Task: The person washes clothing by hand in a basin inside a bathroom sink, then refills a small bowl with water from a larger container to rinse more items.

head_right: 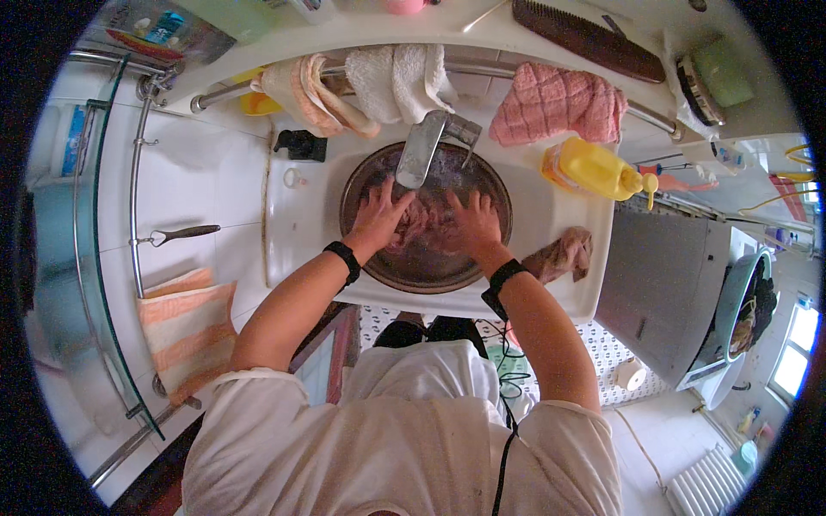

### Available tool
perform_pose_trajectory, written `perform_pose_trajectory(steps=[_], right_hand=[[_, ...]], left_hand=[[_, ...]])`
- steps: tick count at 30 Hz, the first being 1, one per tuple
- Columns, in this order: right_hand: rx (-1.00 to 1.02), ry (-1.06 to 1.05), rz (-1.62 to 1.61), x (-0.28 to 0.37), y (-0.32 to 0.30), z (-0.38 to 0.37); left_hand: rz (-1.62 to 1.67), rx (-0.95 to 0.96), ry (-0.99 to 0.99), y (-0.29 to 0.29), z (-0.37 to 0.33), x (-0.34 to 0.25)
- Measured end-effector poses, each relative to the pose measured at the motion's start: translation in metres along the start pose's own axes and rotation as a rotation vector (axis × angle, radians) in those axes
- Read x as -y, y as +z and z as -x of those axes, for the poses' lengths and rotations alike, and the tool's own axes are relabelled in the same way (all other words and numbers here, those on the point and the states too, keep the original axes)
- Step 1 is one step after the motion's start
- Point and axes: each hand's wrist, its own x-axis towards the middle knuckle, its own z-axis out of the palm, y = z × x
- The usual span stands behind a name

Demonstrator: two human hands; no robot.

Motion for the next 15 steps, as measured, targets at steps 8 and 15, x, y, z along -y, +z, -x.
perform_pose_trajectory(steps=[8,15], right_hand=[[0.179,-0.063,-0.085,0.005,0.044,-0.01],[0.202,0.022,-0.331,0.01,0.056,-0.021]], left_hand=[[0.058,0.244,-0.102,0.015,-0.021,-0.013],[0.139,0.269,-0.103,0.06,-0.042,0.004]])
